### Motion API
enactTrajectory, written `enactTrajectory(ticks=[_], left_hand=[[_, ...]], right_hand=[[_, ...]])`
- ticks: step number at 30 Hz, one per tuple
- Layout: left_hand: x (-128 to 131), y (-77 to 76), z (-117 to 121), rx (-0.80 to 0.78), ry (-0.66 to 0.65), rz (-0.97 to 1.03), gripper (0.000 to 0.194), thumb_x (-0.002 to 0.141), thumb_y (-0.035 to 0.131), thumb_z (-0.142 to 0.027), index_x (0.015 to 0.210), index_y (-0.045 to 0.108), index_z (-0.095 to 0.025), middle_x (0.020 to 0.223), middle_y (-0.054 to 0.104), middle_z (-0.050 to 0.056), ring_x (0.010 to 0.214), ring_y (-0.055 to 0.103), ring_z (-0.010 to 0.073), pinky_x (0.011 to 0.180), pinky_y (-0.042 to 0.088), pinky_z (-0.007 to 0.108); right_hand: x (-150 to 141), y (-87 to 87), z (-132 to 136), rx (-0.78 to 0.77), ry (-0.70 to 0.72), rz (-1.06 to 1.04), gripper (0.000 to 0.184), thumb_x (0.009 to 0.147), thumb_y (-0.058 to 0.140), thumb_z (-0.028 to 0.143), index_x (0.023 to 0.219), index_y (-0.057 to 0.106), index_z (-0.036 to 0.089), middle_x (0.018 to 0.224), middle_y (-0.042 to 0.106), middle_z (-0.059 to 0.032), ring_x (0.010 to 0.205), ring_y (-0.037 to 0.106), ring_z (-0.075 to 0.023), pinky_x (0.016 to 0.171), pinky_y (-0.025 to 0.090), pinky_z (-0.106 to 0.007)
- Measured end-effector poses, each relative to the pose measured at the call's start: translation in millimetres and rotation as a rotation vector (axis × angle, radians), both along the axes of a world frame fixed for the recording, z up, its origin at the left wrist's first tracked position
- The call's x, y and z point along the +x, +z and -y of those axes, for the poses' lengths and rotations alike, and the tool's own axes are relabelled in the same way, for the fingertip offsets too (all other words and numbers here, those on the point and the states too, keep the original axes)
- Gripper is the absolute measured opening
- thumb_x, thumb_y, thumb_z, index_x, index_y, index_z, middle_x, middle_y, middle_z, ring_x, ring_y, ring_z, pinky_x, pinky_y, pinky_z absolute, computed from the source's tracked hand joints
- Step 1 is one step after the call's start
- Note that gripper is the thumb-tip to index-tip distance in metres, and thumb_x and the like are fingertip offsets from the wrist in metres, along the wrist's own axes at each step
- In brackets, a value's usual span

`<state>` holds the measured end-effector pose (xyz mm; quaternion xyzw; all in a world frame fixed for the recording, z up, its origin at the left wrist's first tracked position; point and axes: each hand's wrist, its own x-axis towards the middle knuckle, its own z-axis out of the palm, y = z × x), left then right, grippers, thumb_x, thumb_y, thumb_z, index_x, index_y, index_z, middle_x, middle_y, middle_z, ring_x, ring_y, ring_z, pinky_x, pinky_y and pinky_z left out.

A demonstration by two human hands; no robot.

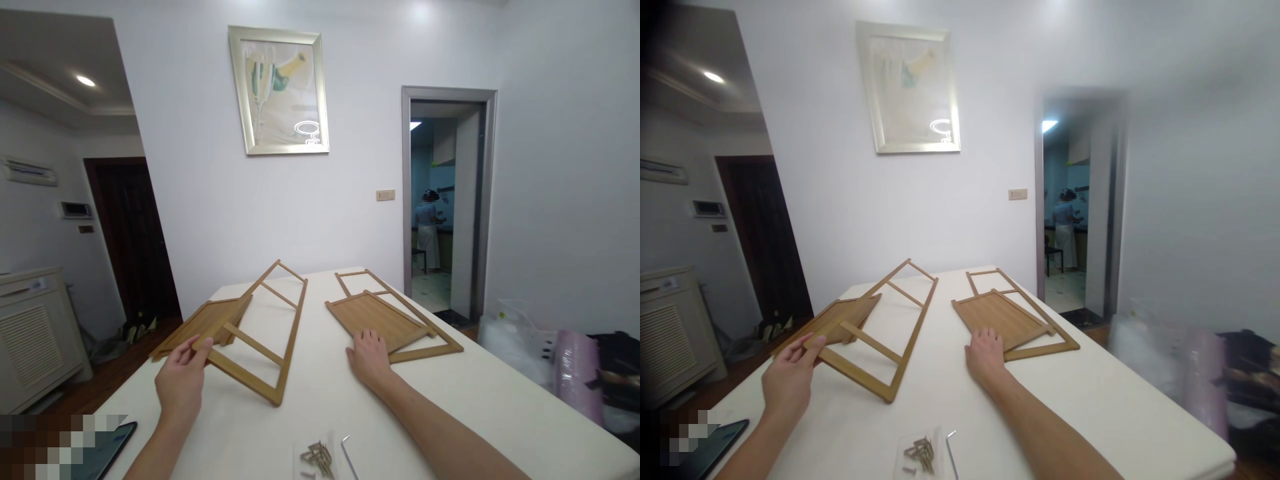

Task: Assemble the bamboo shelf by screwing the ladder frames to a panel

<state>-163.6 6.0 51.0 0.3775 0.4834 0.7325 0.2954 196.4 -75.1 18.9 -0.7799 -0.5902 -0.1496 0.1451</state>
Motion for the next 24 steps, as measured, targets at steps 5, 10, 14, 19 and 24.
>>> enactTrajectory(ticks=[5,10,14,19,24], left_hand=[[7.8,21.4,22.5,0.128,0.104,-0.073,0.056,0.068,0.074,-0.048,0.113,0.066,-0.015,0.092,0.072,0.009,0.091,0.07,0.0234,0.098,0.049,0.047],[12.1,32.6,36.8,0.235,0.104,-0.144,0.058,0.076,0.067,-0.051,0.122,0.063,-0.016,0.088,0.071,0.007,0.078,0.07,0.0212,0.084,0.057,0.043],[24.5,30.7,47.1,0.202,0.07,-0.289,0.061,0.078,0.064,-0.053,0.129,0.058,-0.021,0.087,0.073,0.005,0.074,0.071,0.0207,0.084,0.057,0.04],[44.9,22.7,57.7,0.061,-0.011,-0.5,0.068,0.081,0.06,-0.051,0.141,0.046,-0.022,0.082,0.076,0.001,0.092,0.071,0.0232,0.093,0.052,0.036],[47.5,26.4,63.7,0.053,0.034,-0.517,0.064,0.087,0.05,-0.05,0.142,0.041,-0.019,0.07,0.073,-0.001,0.083,0.072,0.0232,0.086,0.053,0.035]], right_hand=[[0.6,-0.3,-0.1,0.005,0.007,0.002,0.024,0.089,0.049,0.032,0.096,0.061,0.013,0.103,0.06,-0.0181,0.101,0.05,-0.0315,0.081,0.032,-0.041],[5.7,4.5,0.6,-0.023,-0.041,-0.031,0.026,0.087,0.053,0.033,0.099,0.062,0.012,0.106,0.059,-0.02,0.104,0.049,-0.0322,0.082,0.033,-0.042],[10.1,7.8,1.2,-0.059,-0.089,-0.064,0.032,0.088,0.051,0.038,0.103,0.063,0.012,0.11,0.059,-0.021,0.107,0.048,-0.034,0.084,0.034,-0.047],[9.1,10.1,2.0,-0.09,-0.11,-0.075,0.032,0.089,0.05,0.039,0.105,0.065,0.016,0.112,0.06,-0.0181,0.108,0.049,-0.0365,0.088,0.029,-0.063],[11.5,9.8,3.1,-0.095,-0.129,-0.086,0.027,0.089,0.05,0.036,0.104,0.067,0.021,0.112,0.062,-0.0159,0.109,0.049,-0.0378,0.087,0.024,-0.072]])
